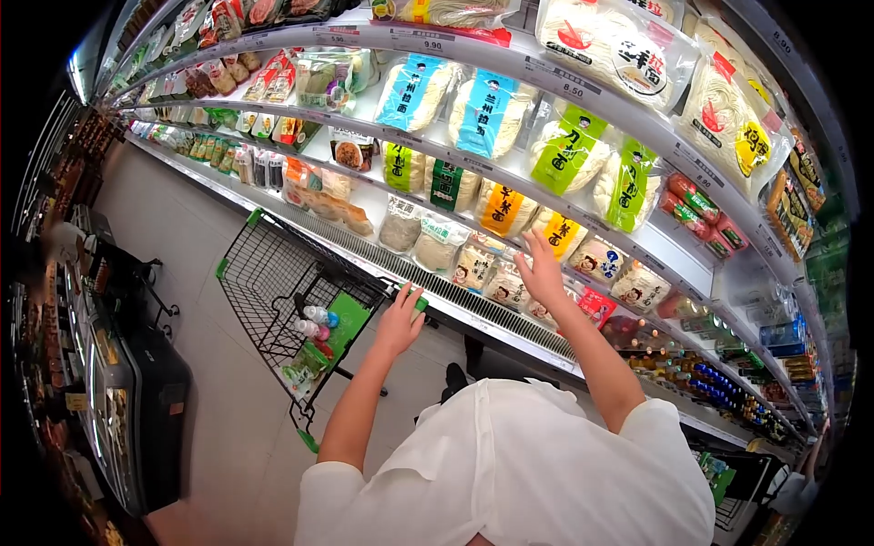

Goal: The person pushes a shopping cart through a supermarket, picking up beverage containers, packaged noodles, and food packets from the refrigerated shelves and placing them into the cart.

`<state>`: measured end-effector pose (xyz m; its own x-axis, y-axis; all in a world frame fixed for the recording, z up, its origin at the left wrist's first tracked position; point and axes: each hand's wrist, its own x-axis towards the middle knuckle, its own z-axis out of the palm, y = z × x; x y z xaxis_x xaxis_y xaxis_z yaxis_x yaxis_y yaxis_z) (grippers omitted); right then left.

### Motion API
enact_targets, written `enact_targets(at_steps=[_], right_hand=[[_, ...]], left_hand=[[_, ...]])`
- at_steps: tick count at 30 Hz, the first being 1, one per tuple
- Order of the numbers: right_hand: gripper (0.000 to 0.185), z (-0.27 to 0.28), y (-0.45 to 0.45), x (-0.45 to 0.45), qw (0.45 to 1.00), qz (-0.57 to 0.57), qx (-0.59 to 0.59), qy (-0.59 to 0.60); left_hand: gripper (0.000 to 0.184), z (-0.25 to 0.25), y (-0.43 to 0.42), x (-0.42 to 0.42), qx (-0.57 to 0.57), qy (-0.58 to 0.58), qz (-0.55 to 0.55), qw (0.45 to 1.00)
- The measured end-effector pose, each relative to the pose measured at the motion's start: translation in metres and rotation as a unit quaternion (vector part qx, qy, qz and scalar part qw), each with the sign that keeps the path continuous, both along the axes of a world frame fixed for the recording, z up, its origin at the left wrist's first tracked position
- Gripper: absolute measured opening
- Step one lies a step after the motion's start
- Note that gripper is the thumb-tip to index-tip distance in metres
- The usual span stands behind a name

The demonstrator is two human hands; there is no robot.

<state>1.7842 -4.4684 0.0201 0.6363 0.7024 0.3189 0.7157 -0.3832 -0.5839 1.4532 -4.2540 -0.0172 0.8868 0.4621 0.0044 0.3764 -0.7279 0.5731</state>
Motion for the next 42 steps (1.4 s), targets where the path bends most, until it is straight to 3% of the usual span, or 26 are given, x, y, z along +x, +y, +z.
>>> enact_targets(at_steps=[4,8,10,11,14,17,29,31,34,37,42], right_hand=[[0.060,0.032,0.059,0.042,0.987,-0.073,-0.027,-0.139],[0.051,-0.001,0.093,0.099,0.984,-0.086,-0.104,-0.118],[0.046,-0.003,0.112,0.124,0.970,-0.093,-0.221,0.030],[0.046,-0.013,0.117,0.136,0.970,-0.088,-0.225,0.033],[0.046,-0.064,0.115,0.168,0.983,-0.036,-0.139,-0.114],[0.046,-0.072,0.100,0.180,0.985,-0.035,-0.132,-0.110],[0.045,-0.074,0.089,0.175,0.982,-0.048,-0.137,-0.122],[0.039,-0.055,0.088,0.167,0.976,-0.023,-0.201,-0.078],[0.034,-0.041,0.092,0.154,0.966,-0.013,-0.237,-0.101],[0.036,-0.032,0.094,0.140,0.954,-0.039,-0.283,-0.090],[0.041,-0.022,0.082,0.109,0.972,-0.053,-0.185,-0.134]], left_hand=[[0.063,0.016,0.006,0.000,-0.005,-0.002,0.002,1.000],[0.062,0.004,0.005,0.001,0.013,-0.018,0.008,1.000],[0.062,0.008,0.010,0.002,0.022,-0.020,0.011,0.999],[0.062,0.012,0.012,0.003,0.009,-0.005,0.013,1.000],[0.062,0.009,0.003,0.003,-0.014,0.003,0.031,0.999],[0.063,0.010,0.014,0.004,-0.018,0.029,0.029,0.999],[0.062,0.012,0.010,0.000,-0.050,0.016,0.033,0.998],[0.063,0.008,0.016,0.000,-0.084,0.024,0.029,0.996],[0.063,0.007,0.016,-0.001,-0.092,0.022,0.030,0.995],[0.061,0.005,0.018,-0.004,-0.108,0.015,0.029,0.994],[0.060,-0.006,0.023,-0.006,-0.114,-0.016,0.013,0.993]])
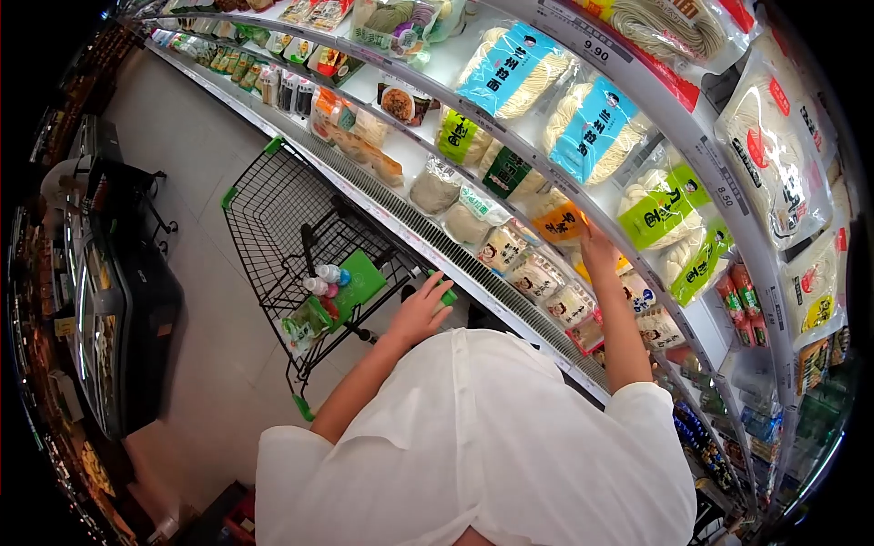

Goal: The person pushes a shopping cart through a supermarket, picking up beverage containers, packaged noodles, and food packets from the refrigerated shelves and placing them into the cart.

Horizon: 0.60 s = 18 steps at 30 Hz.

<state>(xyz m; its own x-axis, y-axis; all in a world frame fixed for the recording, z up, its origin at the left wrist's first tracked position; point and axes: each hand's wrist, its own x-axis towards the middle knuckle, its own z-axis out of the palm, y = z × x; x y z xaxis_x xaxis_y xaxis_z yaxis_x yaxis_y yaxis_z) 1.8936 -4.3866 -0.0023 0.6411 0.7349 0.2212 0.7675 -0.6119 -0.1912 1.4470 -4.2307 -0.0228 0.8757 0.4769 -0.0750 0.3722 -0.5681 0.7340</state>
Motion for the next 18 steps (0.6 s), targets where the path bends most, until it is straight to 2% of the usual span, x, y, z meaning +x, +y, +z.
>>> enact_targets(at_steps=[2,6,8,11,14,16,18], right_hand=[[0.036,0.008,-0.003,-0.008,0.998,0.010,0.058,-0.015],[0.032,0.035,0.004,-0.023,0.997,0.006,0.066,0.042],[0.031,0.038,0.004,-0.028,0.992,0.074,0.097,-0.013],[0.029,0.040,0.005,-0.038,0.981,0.150,0.120,-0.008],[0.026,0.046,0.006,-0.063,0.979,0.168,0.116,-0.013],[0.020,0.071,0.017,-0.081,0.974,0.191,0.123,-0.009],[0.014,0.090,0.026,-0.096,0.970,0.155,0.182,0.047]], left_hand=[[0.059,-0.005,0.002,-0.002,0.007,-0.011,0.003,1.000],[0.059,-0.010,0.003,-0.001,0.003,-0.029,0.003,1.000],[0.059,-0.014,0.002,-0.001,0.000,-0.034,0.013,0.999],[0.058,-0.019,0.002,-0.002,0.017,-0.046,0.012,0.999],[0.052,-0.004,0.003,-0.003,0.015,-0.031,0.031,0.999],[0.043,0.015,0.004,0.001,0.010,-0.066,0.090,0.994],[0.039,0.012,0.007,0.007,-0.034,-0.114,0.152,0.981]])
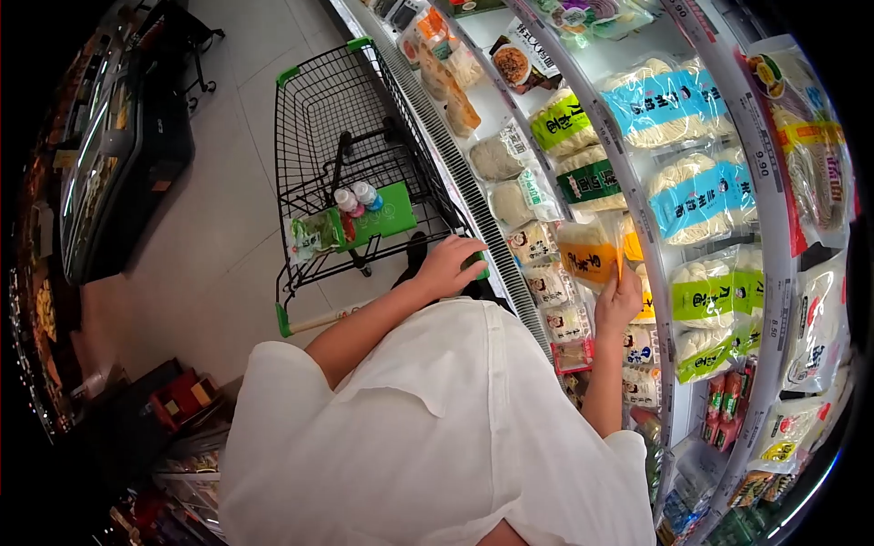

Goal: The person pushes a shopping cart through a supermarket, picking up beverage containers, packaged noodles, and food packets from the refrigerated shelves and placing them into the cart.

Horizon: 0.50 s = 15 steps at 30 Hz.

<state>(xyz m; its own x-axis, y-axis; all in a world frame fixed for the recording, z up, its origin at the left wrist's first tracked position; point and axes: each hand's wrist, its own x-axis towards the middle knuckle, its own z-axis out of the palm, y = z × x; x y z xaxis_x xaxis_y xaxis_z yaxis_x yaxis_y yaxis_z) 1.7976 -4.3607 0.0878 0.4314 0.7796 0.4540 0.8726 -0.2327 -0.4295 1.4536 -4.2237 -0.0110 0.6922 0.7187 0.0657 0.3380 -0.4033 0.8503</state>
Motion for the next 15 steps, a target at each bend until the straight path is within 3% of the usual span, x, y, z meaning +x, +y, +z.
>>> enact_targets(at_steps=[2,5,6,8,9,10,13,15], right_hand=[[0.015,0.023,0.012,-0.025,1.000,0.008,0.000,0.022],[0.018,0.051,0.031,-0.066,0.985,0.040,0.006,0.169],[0.018,0.054,0.040,-0.080,0.984,0.045,0.002,0.171],[0.019,0.058,0.062,-0.109,0.954,0.081,0.029,0.287],[0.020,0.060,0.076,-0.124,0.943,0.092,0.031,0.318],[0.020,0.056,0.089,-0.139,0.943,0.099,0.027,0.318],[0.025,0.042,0.136,-0.176,0.926,0.122,-0.032,0.356],[0.032,0.026,0.165,-0.197,0.937,0.181,-0.094,0.284]], left_hand=[[0.040,0.008,0.003,0.008,-0.013,-0.038,0.046,0.998],[0.060,0.011,0.006,0.015,-0.203,-0.105,0.115,0.967],[0.060,0.005,0.010,0.014,-0.204,-0.104,0.122,0.966],[0.070,-0.004,0.020,0.008,-0.361,-0.267,0.164,0.878],[0.082,-0.017,0.028,-0.002,-0.421,-0.269,0.148,0.854],[0.082,-0.009,0.031,-0.012,-0.421,-0.272,0.154,0.852],[0.088,0.002,0.058,-0.040,-0.494,-0.319,0.236,0.774],[0.089,-0.008,0.079,-0.067,-0.518,-0.291,0.253,0.764]])
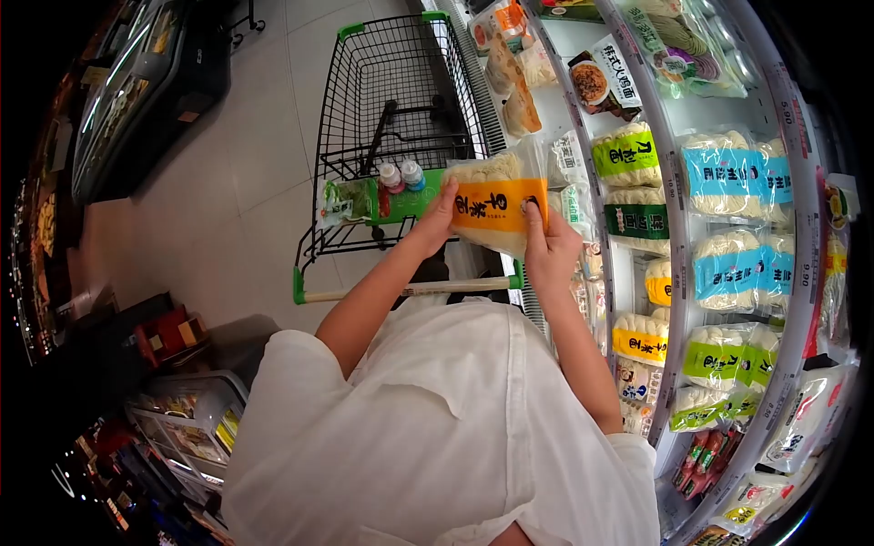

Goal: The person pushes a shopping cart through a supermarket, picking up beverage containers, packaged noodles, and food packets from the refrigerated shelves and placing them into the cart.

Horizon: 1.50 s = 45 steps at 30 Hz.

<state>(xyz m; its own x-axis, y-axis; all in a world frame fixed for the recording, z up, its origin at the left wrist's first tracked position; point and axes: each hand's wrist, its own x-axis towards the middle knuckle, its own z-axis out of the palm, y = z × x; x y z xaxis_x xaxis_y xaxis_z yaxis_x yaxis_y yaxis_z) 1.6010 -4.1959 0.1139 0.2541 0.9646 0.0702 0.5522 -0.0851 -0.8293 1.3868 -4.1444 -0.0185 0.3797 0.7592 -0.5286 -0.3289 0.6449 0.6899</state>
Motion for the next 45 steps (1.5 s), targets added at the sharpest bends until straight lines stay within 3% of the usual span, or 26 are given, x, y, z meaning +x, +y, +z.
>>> enact_targets(at_steps=[7,9,13,15,19,22,24,27,29,30,32,35,36,37,38,40,41,43,44,45], right_hand=[[0.030,-0.089,0.072,-0.042,0.977,0.089,-0.078,-0.179],[0.026,-0.111,0.083,-0.044,0.946,0.133,-0.103,-0.276],[0.023,-0.150,0.094,-0.048,0.921,0.152,-0.162,-0.321],[0.020,-0.165,0.093,-0.049,0.901,0.164,-0.219,-0.336],[0.021,-0.189,0.089,-0.050,0.905,0.149,-0.201,-0.344],[0.013,-0.190,0.086,-0.060,0.876,0.165,-0.237,-0.387],[0.014,-0.190,0.082,-0.066,0.884,0.157,-0.224,-0.380],[0.020,-0.186,0.076,-0.068,0.893,0.153,-0.237,-0.352],[0.041,-0.175,0.065,-0.063,0.931,0.137,-0.202,-0.271],[0.048,-0.151,0.061,-0.062,0.940,0.125,-0.219,-0.229],[0.052,-0.132,0.042,-0.040,0.969,0.096,-0.141,-0.177],[0.064,-0.110,0.012,0.020,0.988,0.008,-0.002,-0.153],[0.068,-0.107,0.001,0.045,0.985,-0.082,0.004,-0.153],[0.072,-0.104,-0.008,0.069,0.974,-0.170,0.012,-0.148],[0.080,-0.101,-0.017,0.100,0.960,-0.237,0.013,-0.148],[0.088,-0.096,-0.032,0.151,0.922,-0.352,0.034,-0.158],[0.088,-0.114,-0.038,0.184,0.895,-0.402,-0.024,-0.194],[0.069,-0.106,-0.039,0.222,0.881,-0.410,0.005,-0.236],[0.069,-0.117,-0.042,0.249,0.880,-0.415,0.008,-0.231],[0.055,-0.144,-0.046,0.281,0.866,-0.353,-0.040,-0.352]], left_hand=[[0.093,-0.095,0.040,-0.046,-0.128,0.077,-0.046,0.988],[0.090,-0.113,0.044,-0.050,-0.142,0.129,-0.053,0.980],[0.084,-0.127,0.048,-0.050,-0.165,0.166,-0.055,0.971],[0.084,-0.132,0.047,-0.050,-0.119,0.172,-0.037,0.977],[0.082,-0.128,0.055,-0.047,-0.120,0.223,-0.044,0.966],[0.078,-0.137,0.049,-0.045,-0.117,0.247,-0.019,0.962],[0.077,-0.142,0.045,-0.043,-0.064,0.313,0.026,0.947],[0.077,-0.141,0.041,-0.041,-0.091,0.389,0.022,0.916],[0.082,-0.157,0.040,-0.046,-0.076,0.414,0.006,0.907],[0.087,-0.173,0.040,-0.049,-0.060,0.439,-0.005,0.897],[0.088,-0.229,0.037,-0.060,-0.047,0.393,-0.011,0.918],[0.086,-0.167,0.041,-0.068,-0.071,0.352,-0.033,0.933],[0.086,-0.156,0.040,-0.069,-0.070,0.363,-0.036,0.928],[0.089,-0.100,0.040,-0.061,-0.069,0.384,-0.039,0.920],[0.093,-0.115,0.033,-0.063,-0.042,0.422,-0.025,0.905],[0.091,-0.090,0.023,-0.063,0.028,0.473,-0.040,0.880],[0.087,-0.078,0.017,-0.062,0.063,0.491,-0.044,0.868],[0.082,-0.070,0.005,-0.060,0.088,0.483,-0.045,0.870],[0.078,-0.066,0.001,-0.060,0.105,0.473,-0.041,0.874],[0.078,-0.063,-0.002,-0.058,0.112,0.476,-0.042,0.871]])
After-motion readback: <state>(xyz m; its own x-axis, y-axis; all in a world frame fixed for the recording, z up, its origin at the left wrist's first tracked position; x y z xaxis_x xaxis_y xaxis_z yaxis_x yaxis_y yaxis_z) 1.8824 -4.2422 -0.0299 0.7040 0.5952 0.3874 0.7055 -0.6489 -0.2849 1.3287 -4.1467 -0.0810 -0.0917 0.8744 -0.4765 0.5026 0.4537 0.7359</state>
